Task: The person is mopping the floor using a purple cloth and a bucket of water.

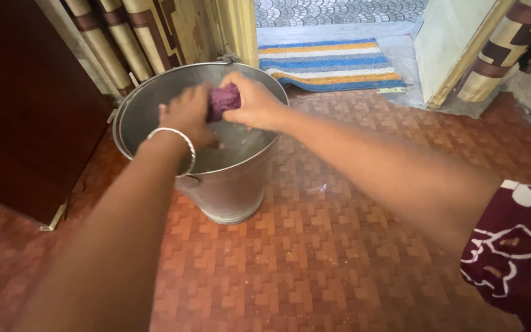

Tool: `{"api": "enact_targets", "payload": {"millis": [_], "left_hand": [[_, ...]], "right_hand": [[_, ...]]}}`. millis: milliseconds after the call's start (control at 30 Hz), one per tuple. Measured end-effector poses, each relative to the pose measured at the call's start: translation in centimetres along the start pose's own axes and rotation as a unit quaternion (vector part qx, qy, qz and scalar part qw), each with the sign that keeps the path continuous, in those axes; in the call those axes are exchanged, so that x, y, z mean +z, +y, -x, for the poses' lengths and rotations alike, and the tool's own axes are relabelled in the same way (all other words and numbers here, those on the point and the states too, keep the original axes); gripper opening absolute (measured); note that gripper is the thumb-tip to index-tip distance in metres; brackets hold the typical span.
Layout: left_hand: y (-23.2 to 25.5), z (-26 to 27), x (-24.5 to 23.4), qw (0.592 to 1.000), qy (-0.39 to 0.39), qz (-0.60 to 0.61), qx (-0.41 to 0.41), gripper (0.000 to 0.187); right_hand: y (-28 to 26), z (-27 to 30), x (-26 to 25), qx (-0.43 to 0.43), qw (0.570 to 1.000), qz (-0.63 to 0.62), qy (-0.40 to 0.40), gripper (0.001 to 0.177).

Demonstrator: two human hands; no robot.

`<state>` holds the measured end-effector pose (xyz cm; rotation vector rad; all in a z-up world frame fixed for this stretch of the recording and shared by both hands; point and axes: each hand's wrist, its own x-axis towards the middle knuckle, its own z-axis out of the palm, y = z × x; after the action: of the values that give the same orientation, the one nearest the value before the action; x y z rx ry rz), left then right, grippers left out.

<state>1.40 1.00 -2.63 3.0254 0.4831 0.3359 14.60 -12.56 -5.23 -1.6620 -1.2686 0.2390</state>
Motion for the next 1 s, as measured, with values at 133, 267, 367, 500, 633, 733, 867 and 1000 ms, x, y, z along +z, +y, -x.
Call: {"api": "enact_targets", "payload": {"millis": [133, 267, 367, 500, 633, 733, 867, 1000], "left_hand": [[0.7, -0.6, 1.2, 0.979, -0.016, 0.190, -0.073, 0.094], [-0.1, -1.3, 1.5, 0.970, 0.008, 0.224, -0.093, 0.071], [-0.9, -0.8, 1.4, 0.977, 0.061, 0.168, -0.118, 0.056], [-0.9, 0.4, 0.2, 0.974, 0.176, 0.118, -0.077, 0.053], [0.4, 0.9, -1.0, 0.973, 0.213, 0.085, 0.025, 0.060], [0.9, 0.8, -1.3, 0.983, 0.160, 0.084, 0.028, 0.075], [1.4, -0.4, -0.9, 0.989, 0.046, 0.142, -0.013, 0.109], [2.4, -0.8, 0.0, 0.970, 0.069, 0.230, -0.048, 0.117]], "right_hand": [[1.3, -0.1, 0.3, -0.099, 0.995, 0.002, 0.012, 0.054], [3.2, -0.9, 0.7, -0.049, 0.998, 0.029, -0.029, 0.059], [4.5, -1.7, 0.6, -0.116, 0.986, 0.121, -0.007, 0.060], [2.0, -1.3, -0.4, 0.021, 0.995, -0.069, -0.071, 0.067], [-3.0, -0.3, -1.1, 0.174, 0.892, -0.382, -0.171, 0.048], [-3.9, -0.1, -1.2, 0.164, 0.930, -0.288, -0.162, 0.035], [-1.6, -0.7, -0.5, 0.155, 0.957, -0.220, -0.104, 0.028], [0.5, -1.4, 0.2, 0.155, 0.921, -0.342, -0.105, 0.020]]}}
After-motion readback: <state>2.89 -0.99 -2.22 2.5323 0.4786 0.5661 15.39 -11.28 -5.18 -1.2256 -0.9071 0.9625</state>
